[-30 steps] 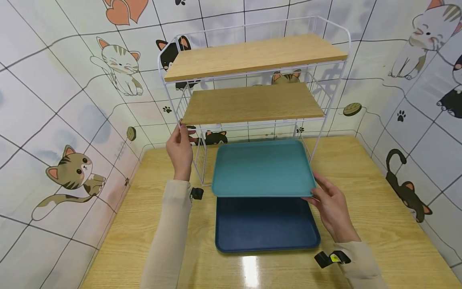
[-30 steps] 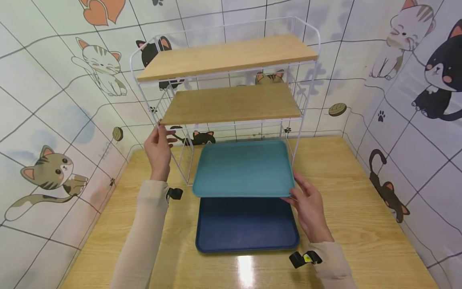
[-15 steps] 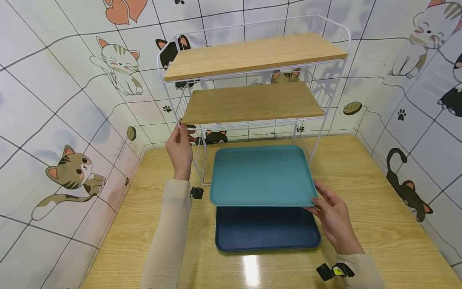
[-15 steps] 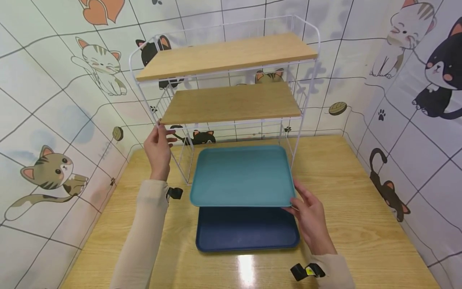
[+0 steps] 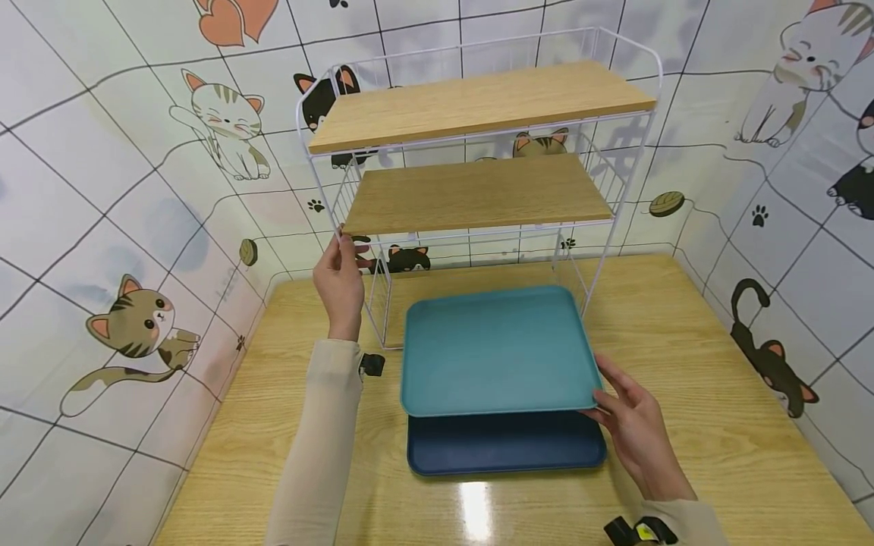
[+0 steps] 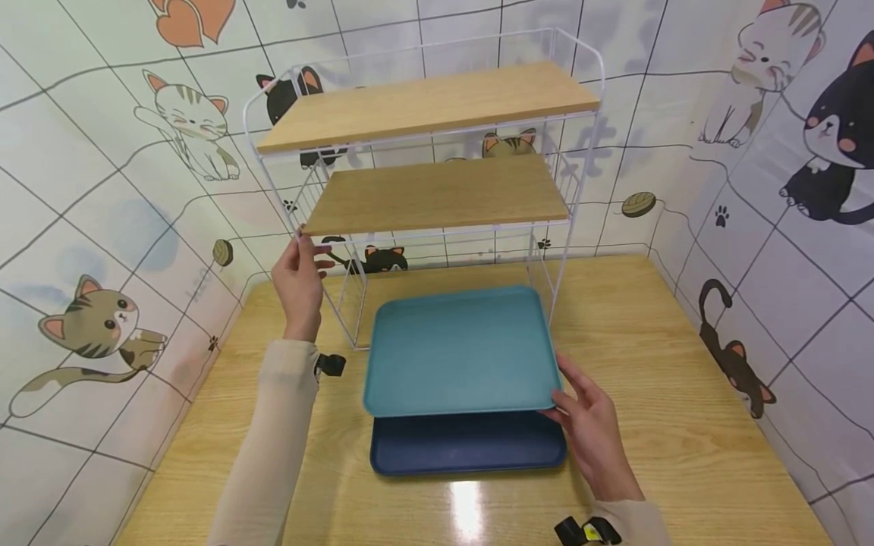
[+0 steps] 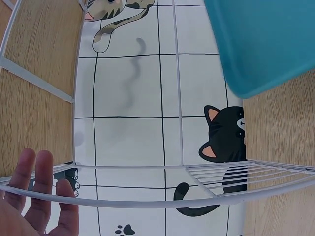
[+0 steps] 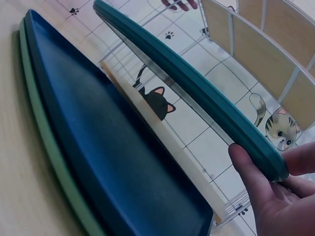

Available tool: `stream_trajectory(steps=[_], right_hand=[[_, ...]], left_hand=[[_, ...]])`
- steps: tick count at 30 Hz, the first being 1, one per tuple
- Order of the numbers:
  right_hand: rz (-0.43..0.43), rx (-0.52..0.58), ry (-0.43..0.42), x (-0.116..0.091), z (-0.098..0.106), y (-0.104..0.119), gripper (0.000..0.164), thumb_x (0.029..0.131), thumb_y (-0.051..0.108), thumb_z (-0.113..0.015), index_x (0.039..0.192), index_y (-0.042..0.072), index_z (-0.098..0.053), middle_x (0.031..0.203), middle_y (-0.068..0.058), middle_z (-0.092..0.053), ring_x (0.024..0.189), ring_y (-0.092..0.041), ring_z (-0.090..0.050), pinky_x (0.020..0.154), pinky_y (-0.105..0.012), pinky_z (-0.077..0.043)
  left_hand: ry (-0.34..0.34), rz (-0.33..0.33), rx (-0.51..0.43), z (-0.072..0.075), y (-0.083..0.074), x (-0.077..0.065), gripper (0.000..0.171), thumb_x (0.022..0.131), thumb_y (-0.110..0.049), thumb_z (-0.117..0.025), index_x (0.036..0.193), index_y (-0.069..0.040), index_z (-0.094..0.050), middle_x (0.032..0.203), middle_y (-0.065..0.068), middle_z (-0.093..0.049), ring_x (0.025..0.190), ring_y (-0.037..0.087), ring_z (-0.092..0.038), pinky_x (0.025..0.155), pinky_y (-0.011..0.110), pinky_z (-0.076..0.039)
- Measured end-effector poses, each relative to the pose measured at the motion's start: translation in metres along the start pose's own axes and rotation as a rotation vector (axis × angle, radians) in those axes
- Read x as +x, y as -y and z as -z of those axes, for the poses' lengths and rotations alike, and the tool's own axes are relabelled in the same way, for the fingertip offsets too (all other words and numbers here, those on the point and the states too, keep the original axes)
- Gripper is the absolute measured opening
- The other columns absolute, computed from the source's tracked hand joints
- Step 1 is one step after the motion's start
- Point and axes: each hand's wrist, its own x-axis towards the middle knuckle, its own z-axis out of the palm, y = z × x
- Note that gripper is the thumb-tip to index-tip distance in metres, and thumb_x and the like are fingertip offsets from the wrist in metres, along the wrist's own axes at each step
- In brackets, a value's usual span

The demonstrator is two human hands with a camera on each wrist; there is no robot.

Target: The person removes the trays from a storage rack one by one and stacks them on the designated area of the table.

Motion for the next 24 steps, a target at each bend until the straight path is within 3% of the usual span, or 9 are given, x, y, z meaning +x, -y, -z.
stream_trajectory(steps=[24], right_hand=[[-0.092,-0.025,0.015,-0.017,0.013,-0.023,0.064,0.107,0.007,-0.053,0.162,0.000,-0.021,0.170,-0.020,-0.005,0.114,0.000,-0.064,0.087,-0.025,-0.058]], left_hand=[[0.020,0.009,-0.031,0.002,0.001,0.000,0.036,0.110,-0.016,-0.049,0.140,0.000,-0.061,0.108,0.036,-0.069,0.063,0.001,-0.063,0.054,0.017,-0.042]])
